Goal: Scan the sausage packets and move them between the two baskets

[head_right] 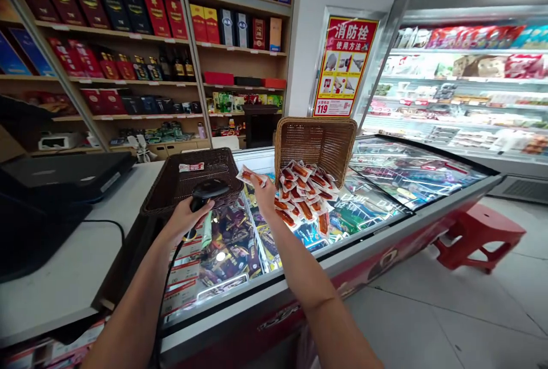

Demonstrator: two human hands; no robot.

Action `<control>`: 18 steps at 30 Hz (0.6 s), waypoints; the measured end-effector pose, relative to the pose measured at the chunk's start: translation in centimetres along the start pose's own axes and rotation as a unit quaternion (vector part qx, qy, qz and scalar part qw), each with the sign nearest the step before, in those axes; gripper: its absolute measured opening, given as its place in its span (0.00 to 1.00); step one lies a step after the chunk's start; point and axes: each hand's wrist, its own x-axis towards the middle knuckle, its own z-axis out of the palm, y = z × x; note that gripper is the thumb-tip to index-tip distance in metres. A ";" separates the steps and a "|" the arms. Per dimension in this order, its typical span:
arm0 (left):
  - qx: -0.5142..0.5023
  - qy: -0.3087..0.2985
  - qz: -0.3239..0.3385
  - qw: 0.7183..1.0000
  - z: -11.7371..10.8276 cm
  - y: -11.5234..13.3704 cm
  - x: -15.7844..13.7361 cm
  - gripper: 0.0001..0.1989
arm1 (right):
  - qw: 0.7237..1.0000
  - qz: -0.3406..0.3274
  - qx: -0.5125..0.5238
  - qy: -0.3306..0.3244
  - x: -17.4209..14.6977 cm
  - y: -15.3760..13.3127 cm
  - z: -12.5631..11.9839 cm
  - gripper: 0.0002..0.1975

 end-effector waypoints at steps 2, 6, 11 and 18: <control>-0.004 0.008 -0.005 1.000 0.3 0.1 -0.1 0.23 | 1.000 -0.011 0.022 -0.006 0.0 0.1 0.3 0.29; 0.012 0.008 -0.003 1.000 0.5 0.5 -0.3 0.23 | 0.999 -0.043 0.029 -0.007 -0.3 0.1 0.4 0.27; 0.044 0.000 0.014 0.999 0.6 1.1 -0.5 0.24 | 0.998 -0.061 -0.006 -0.015 -0.7 -0.8 0.3 0.28; 0.048 0.056 0.007 0.997 0.7 1.4 -0.6 0.23 | 0.992 -0.060 -0.055 0.098 -0.4 -1.8 -1.0 0.23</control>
